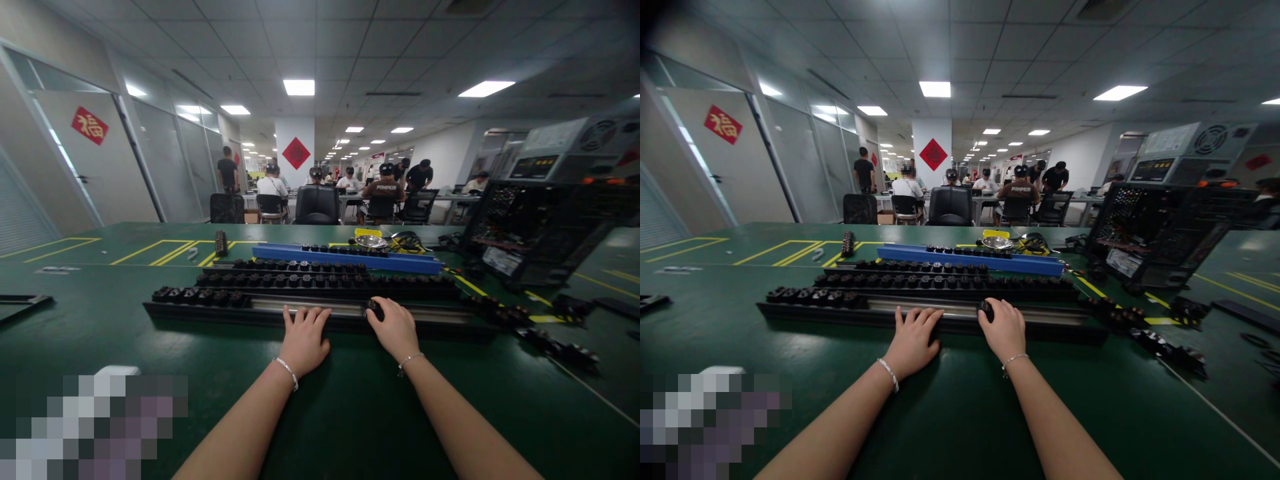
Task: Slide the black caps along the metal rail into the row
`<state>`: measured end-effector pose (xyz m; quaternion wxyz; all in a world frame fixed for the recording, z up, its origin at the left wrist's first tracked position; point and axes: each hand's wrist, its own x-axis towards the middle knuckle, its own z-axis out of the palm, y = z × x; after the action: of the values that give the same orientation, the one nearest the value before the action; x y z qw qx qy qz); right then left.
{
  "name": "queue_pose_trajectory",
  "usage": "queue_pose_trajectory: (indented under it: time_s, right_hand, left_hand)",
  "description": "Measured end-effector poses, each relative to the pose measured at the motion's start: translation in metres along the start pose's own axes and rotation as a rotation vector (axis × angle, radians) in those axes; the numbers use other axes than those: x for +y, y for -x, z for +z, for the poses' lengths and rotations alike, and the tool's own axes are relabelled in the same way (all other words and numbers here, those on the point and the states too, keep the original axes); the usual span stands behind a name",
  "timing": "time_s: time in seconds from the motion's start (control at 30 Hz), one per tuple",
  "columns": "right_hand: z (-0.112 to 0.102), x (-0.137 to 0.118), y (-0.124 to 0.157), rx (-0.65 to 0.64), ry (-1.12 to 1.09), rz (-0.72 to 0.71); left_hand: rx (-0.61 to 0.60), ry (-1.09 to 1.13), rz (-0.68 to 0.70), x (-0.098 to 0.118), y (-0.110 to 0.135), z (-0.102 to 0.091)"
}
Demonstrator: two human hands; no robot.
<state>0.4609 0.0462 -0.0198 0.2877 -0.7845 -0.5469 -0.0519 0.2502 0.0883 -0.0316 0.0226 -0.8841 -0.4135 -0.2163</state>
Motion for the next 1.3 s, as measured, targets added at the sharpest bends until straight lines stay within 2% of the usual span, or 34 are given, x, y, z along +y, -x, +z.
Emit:
queue_pose_trajectory:
  time_s: [0.4, 0.93, 1.3]
  right_hand:
    - [-0.0038, -0.0015, -0.0003, -0.032, 0.016, 0.020]
    - [-0.0039, 0.0014, -0.0016, -0.008, -0.001, 0.026]
    - [-0.0035, 0.0003, -0.0034, 0.015, 0.025, 0.032]
  left_hand:
    - [-0.021, -0.019, -0.001, -0.0005, -0.0004, -0.0006]
    - [0.005, 0.011, -0.002, -0.0007, 0.0001, 0.0003]
    - [-0.043, -0.046, -0.006, 0.0009, 0.0000, -0.0030]
